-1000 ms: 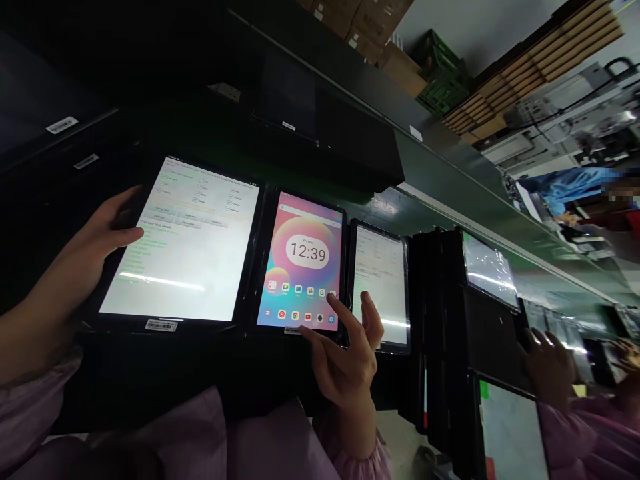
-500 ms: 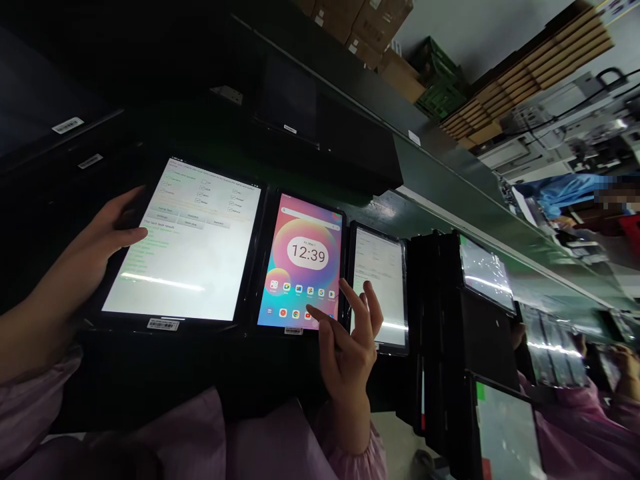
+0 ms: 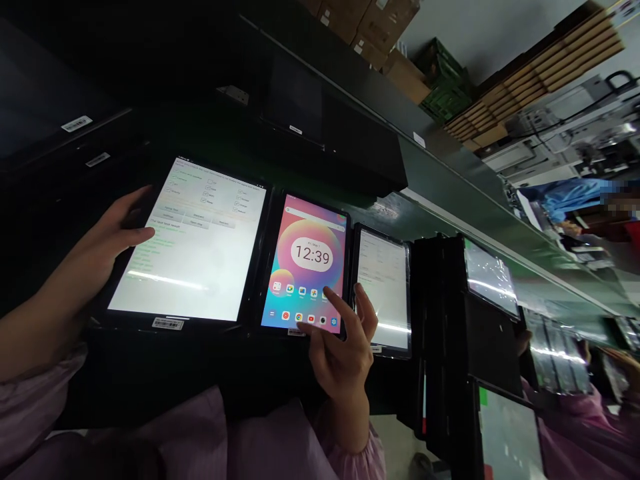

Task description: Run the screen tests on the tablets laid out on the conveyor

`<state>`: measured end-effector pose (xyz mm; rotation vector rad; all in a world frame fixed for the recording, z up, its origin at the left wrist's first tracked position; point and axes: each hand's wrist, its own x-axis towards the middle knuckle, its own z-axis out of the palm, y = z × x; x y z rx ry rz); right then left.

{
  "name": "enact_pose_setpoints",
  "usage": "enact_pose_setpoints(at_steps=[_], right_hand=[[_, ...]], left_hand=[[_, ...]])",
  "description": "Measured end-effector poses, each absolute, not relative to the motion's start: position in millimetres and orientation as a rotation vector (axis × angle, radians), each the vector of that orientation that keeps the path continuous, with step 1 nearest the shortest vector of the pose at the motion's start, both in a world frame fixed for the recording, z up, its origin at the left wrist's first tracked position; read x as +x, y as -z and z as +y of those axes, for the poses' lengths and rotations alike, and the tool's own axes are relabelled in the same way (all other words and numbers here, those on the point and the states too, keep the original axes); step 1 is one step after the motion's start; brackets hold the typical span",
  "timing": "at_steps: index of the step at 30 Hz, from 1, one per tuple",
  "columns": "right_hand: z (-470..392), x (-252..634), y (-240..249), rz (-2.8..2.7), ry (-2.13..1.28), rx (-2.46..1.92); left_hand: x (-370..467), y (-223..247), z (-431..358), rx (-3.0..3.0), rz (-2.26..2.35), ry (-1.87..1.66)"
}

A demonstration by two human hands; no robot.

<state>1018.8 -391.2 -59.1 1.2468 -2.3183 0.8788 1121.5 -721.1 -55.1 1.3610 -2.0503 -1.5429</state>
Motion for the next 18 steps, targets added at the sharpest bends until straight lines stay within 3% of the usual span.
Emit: enact_pose_setpoints(at_steps=[18], right_hand=[[-401, 1017, 58, -2.370, -0.911, 1.055]], left_hand=[[1119, 46, -714, 1.356, -1.927, 1.672]])
